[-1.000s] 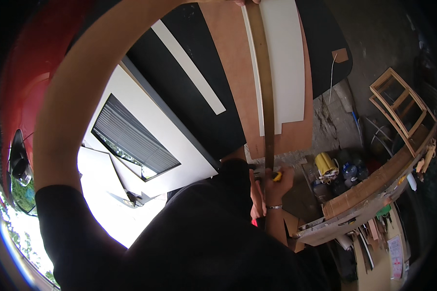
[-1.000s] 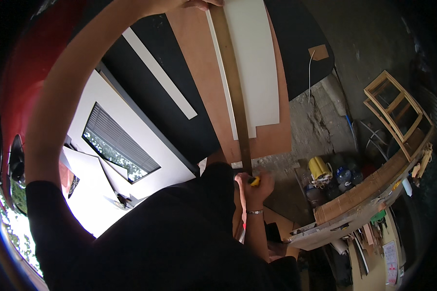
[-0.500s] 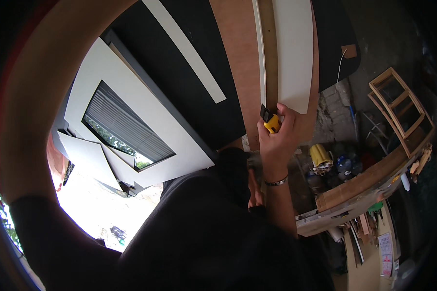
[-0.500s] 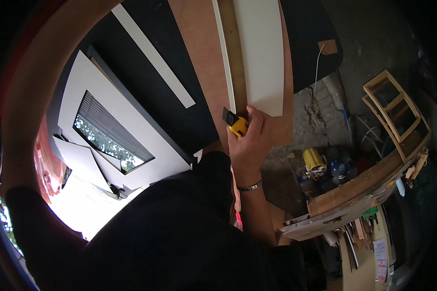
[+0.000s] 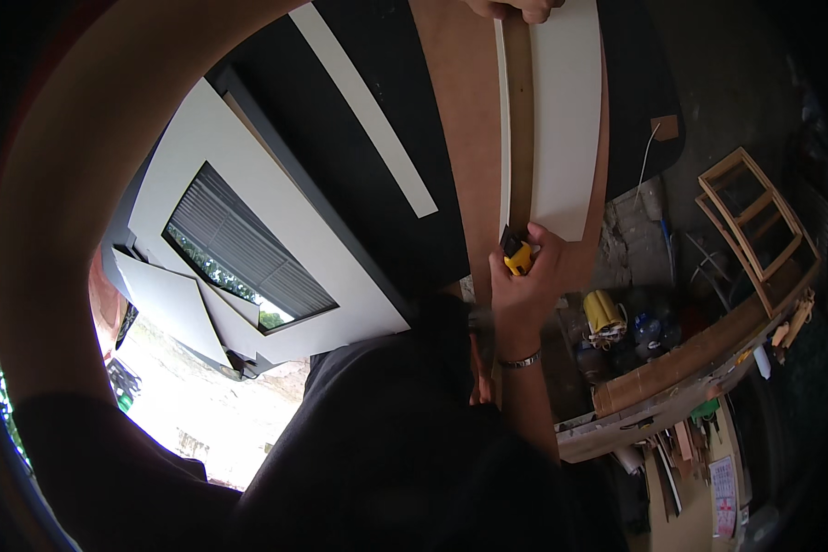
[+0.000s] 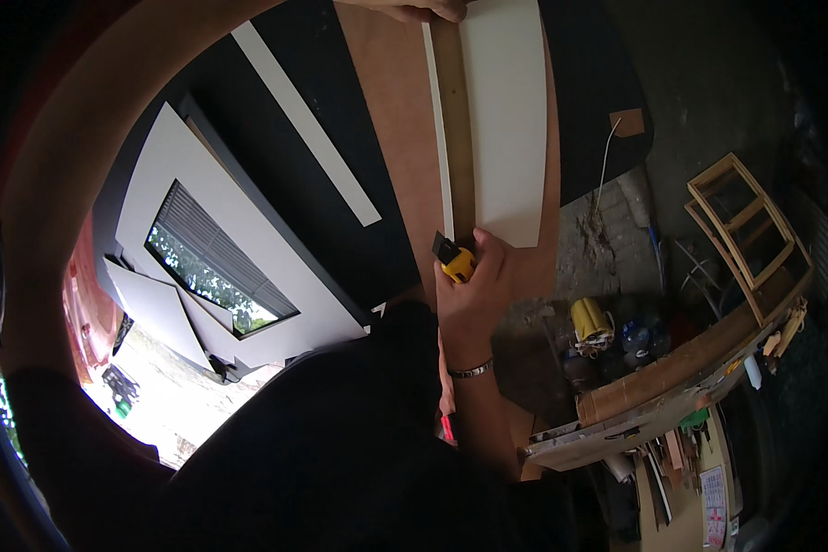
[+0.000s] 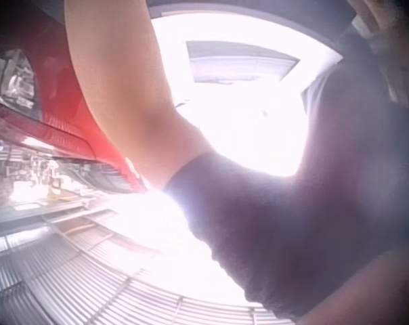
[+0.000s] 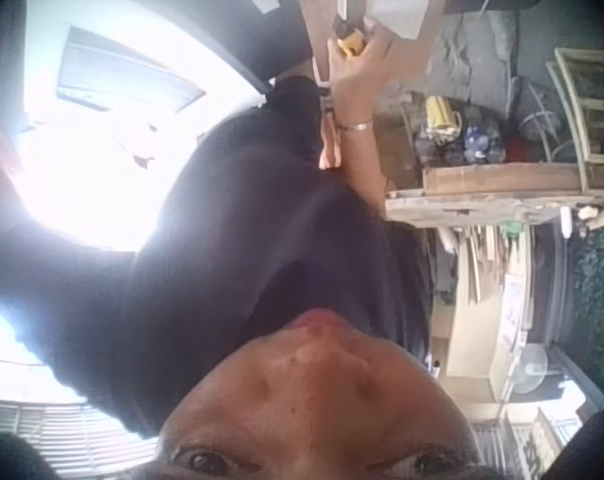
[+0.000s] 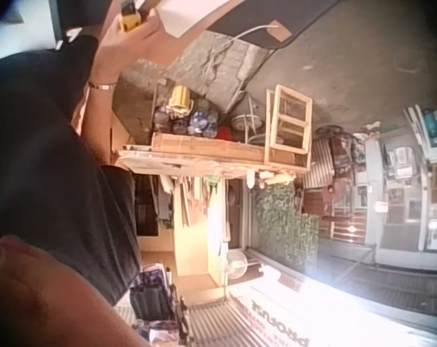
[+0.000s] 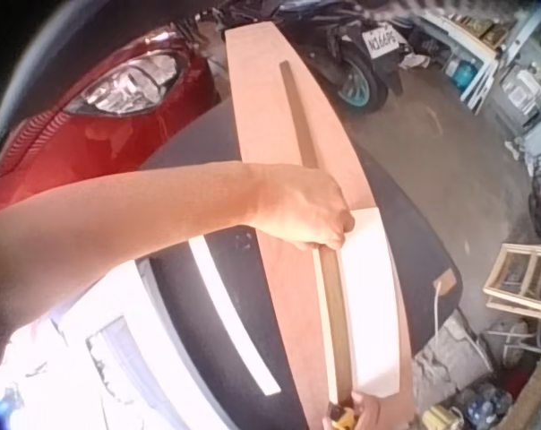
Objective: The person uses a utility knife and a straightedge to cut white and black rectangular sheets into strips on a workbench. They repeatedly align the straightedge, score the material, and separate the cut pieces. A second person is visible nearby handling cardboard.
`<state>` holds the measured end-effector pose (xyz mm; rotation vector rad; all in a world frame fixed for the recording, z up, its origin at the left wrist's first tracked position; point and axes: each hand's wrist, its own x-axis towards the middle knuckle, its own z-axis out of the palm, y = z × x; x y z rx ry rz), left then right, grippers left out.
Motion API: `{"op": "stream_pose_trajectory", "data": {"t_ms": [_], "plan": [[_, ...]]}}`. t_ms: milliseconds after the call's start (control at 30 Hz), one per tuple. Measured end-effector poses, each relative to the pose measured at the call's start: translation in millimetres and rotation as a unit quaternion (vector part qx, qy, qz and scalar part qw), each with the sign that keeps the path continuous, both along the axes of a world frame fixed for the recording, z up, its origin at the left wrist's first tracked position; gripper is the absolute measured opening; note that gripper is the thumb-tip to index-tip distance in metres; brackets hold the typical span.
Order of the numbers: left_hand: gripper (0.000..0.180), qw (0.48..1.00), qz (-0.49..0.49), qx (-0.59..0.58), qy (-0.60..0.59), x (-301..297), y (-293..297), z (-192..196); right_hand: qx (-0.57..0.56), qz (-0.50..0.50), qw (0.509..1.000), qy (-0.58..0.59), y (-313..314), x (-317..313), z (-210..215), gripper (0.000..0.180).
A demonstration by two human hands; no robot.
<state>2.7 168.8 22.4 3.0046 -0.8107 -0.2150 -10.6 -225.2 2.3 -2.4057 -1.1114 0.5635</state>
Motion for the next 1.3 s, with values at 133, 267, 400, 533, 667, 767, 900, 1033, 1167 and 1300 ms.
{"op": "stream_pose_trajectory", "data": {"t_ms": [133, 267, 400, 533, 667, 767, 900, 1033, 1167, 1300], "plan": [[0.009, 1.0, 0.006, 0.0, 0.021, 1, 0, 0, -0.005, -0.003, 1.0, -0.003, 1, -2, 1, 0.064], [0.009, 1.0, 0.01, -0.005, 0.025, -2, -2, 0, -0.009, 0.004, 1.0, -0.017, 1, -3, 2, 0.061], [0.009, 1.0, 0.01, -0.011, 0.023, -1, -1, -2, -0.002, 0.0, 1.0, 0.016, -3, -2, 3, 0.056], [0.009, 1.0, 0.012, -0.014, 0.02, -2, -1, -4, -0.008, 0.0, 1.0, 0.015, -9, -4, 4, 0.053], [0.009, 1.0, 0.011, -0.016, 0.018, -1, -2, -3, -0.01, -0.018, 1.0, 0.022, -11, -6, 1, 0.054], [0.009, 1.0, 0.012, -0.008, 0.017, -3, -2, -1, -0.008, -0.005, 1.0, 0.026, -12, -3, 0, 0.058], [0.009, 1.0, 0.007, 0.001, 0.01, -2, -1, 1, -0.021, -0.02, 0.999, 0.036, -9, -5, 5, 0.064], [0.009, 0.999, -0.013, 0.007, -0.028, -2, 0, -5, -0.019, -0.025, 0.999, 0.039, -10, -6, 4, 0.068], [0.008, 0.999, -0.014, -0.026, -0.027, -1, 3, -11, -0.018, -0.019, 0.999, 0.028, -11, -6, 3, 0.07], [0.008, 1.0, 0.007, 0.002, 0.007, 1, 0, -1, -0.017, -0.024, 0.999, 0.038, -11, -4, 2, 0.072]]}}
